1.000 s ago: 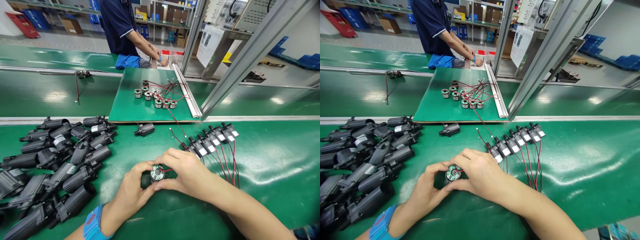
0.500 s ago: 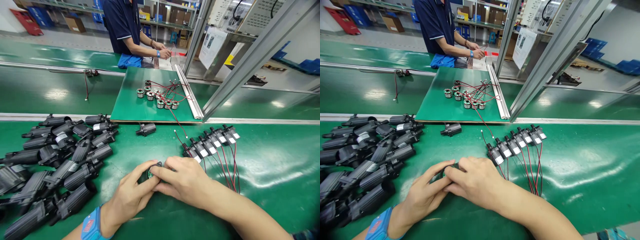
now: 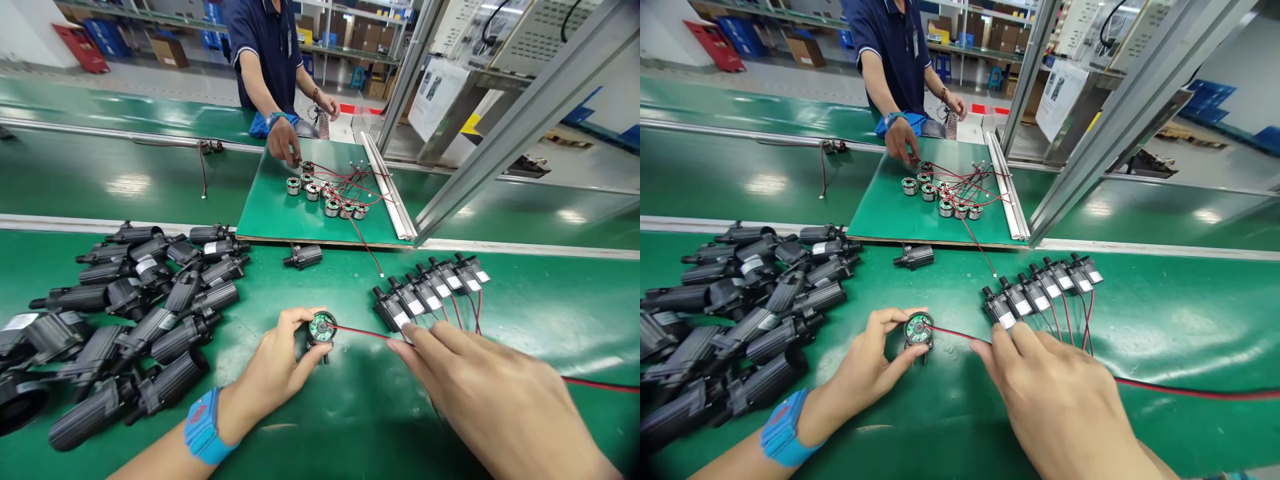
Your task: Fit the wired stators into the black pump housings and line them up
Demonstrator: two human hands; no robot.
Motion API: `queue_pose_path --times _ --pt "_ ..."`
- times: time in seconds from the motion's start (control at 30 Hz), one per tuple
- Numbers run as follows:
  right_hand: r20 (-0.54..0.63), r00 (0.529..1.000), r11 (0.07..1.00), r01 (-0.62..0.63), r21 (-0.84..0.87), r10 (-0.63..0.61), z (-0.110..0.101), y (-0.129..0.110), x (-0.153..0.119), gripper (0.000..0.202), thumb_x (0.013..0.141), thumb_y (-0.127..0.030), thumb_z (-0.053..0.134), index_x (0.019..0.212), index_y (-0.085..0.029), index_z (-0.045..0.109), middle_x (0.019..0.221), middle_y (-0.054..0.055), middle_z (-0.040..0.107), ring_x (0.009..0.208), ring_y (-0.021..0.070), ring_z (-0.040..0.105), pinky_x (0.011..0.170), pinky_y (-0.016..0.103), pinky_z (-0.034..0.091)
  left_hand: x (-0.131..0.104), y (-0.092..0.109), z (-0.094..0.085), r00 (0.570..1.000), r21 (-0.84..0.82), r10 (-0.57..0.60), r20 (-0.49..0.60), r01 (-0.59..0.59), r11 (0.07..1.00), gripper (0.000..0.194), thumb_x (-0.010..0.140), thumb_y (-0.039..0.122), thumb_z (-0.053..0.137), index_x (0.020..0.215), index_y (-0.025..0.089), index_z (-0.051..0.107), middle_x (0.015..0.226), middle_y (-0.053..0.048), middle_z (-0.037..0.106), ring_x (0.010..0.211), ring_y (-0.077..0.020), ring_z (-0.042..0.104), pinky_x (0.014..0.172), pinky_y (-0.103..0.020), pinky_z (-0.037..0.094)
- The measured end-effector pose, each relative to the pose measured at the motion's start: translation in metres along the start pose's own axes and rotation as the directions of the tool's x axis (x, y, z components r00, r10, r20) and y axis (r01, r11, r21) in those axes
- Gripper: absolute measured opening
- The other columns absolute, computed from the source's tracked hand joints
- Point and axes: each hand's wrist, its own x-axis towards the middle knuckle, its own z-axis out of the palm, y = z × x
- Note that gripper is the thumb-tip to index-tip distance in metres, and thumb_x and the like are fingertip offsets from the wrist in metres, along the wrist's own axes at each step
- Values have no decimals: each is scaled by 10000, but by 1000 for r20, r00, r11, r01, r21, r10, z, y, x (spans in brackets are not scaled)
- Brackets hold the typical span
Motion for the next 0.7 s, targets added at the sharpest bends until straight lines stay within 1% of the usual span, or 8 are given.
queue_pose_path --times 0.07,0.2,0.3,0.37,0.43,0.57,0.63,0.7 --pt "40 999 1000 23 20 -24 -5 4 -8 348 1024 -393 396 896 -235 678 585 26 524 462 196 467 450 398 214 2 3 -3 997 -51 -47 59 50 997 402 944 321 631 1227 270 350 1345 -130 642 1217 -230 651 960 -376 559" --pt "64 990 968 110 224 -127 12 -5 -9 304 1003 -377 494 1190 -195 651 916 73 718 761 228 654 598 369 453 7 16 -13 958 -125 -87 274 125 984 388 964 356 591 1289 275 395 1331 -88 643 1209 -223 638 961 -353 532" --pt "86 964 885 194 423 -252 39 -27 -6 428 883 -355 716 1259 -185 602 1125 81 718 927 249 670 742 376 523 12 25 -16 897 -115 -65 437 128 985 312 975 368 569 1265 270 509 1236 -43 689 1106 -208 664 898 -321 529" --pt "127 946 848 202 491 -298 55 -41 -8 584 763 -361 839 1258 -179 587 1084 68 722 888 247 680 732 374 535 13 28 -14 883 -69 -32 469 72 995 197 987 328 546 1158 255 613 1116 -21 735 1012 -196 676 874 -317 517" --pt "164 945 846 165 508 -283 65 -53 -13 637 690 -362 892 1217 -167 591 942 34 716 782 223 682 681 350 530 14 26 -12 888 22 21 460 -35 999 178 995 303 534 1067 256 690 1093 -16 760 1017 -203 666 903 -343 493" --pt "174 967 893 94 440 -188 71 -60 -21 396 682 -385 888 874 -183 607 734 -7 646 640 197 653 567 315 465 15 14 -28 935 348 107 337 -229 909 237 993 393 542 1038 282 747 1207 -8 751 1105 -255 635 951 -429 445" --pt "174 979 946 50 320 -110 72 -55 -21 373 699 -411 867 779 -199 571 666 -9 615 568 200 625 513 322 406 17 8 -49 984 615 71 165 -158 773 293 999 415 517 1101 245 732 1166 -59 750 1052 -288 642 901 -459 454" --pt "162 987 984 -12 180 -17 75 -46 -20 355 738 -426 835 756 -202 560 624 -6 598 520 202 607 490 327 353 18 5 -73 1000 833 -16 -17 23 553 368 1009 414 469 1211 195 684 1203 -138 700 1019 -342 628 803 -467 473"
